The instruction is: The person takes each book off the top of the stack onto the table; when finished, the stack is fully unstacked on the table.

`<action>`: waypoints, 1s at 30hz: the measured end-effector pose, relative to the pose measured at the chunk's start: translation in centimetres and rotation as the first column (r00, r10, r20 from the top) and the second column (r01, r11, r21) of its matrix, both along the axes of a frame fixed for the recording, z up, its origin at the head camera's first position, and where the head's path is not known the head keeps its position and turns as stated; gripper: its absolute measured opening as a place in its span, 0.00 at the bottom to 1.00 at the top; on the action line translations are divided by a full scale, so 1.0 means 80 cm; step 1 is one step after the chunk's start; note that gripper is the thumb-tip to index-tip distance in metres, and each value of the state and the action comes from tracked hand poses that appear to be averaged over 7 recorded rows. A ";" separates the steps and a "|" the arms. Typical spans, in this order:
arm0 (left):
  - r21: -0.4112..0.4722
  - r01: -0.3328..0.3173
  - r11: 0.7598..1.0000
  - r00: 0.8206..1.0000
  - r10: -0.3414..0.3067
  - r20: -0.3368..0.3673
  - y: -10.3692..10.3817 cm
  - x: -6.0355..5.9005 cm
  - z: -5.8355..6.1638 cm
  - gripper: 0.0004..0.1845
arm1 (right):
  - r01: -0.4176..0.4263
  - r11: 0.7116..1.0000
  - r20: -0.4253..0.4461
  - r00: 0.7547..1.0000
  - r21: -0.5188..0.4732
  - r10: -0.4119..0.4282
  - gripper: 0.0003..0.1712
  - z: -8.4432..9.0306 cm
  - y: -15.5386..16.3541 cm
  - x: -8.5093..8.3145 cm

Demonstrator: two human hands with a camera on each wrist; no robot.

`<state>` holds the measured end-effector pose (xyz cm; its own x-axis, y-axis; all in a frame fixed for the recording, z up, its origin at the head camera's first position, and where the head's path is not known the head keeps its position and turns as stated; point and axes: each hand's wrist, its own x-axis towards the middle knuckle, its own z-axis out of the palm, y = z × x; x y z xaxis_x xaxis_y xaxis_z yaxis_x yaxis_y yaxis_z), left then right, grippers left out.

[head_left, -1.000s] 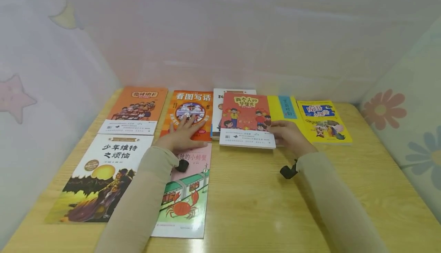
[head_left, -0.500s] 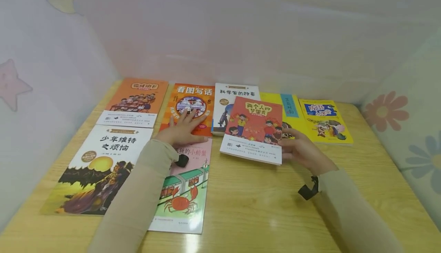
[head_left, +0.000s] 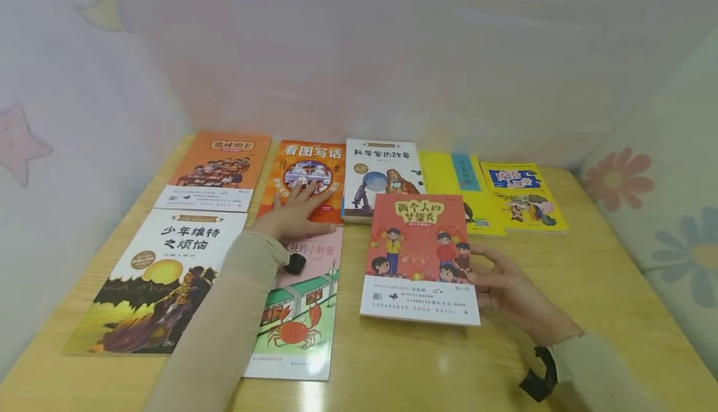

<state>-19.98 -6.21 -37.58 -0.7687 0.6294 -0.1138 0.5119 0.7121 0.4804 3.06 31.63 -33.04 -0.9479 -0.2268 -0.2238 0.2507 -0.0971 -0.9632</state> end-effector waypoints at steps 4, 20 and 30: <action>-0.002 -0.004 1.000 1.000 0.004 0.015 -0.003 0.007 -0.009 0.50 | -0.093 0.988 0.022 0.995 -0.125 0.096 0.24 -0.016 -0.007 0.025; 0.007 0.032 0.999 0.999 -0.032 -0.004 0.017 0.007 -0.015 0.50 | -0.133 0.983 0.131 0.980 -0.124 0.149 0.28 -0.055 -0.029 0.057; 0.022 0.006 1.000 1.000 -0.006 -0.011 0.001 0.001 -0.008 0.50 | -0.123 0.987 0.171 0.980 0.101 0.104 0.38 -0.038 -0.049 0.018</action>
<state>-19.90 -6.11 -38.23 -0.7659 0.6364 -0.0915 0.5217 0.6983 0.4901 4.48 27.72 -36.08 -0.8655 -0.2959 -0.4042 0.4097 0.0460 -0.9111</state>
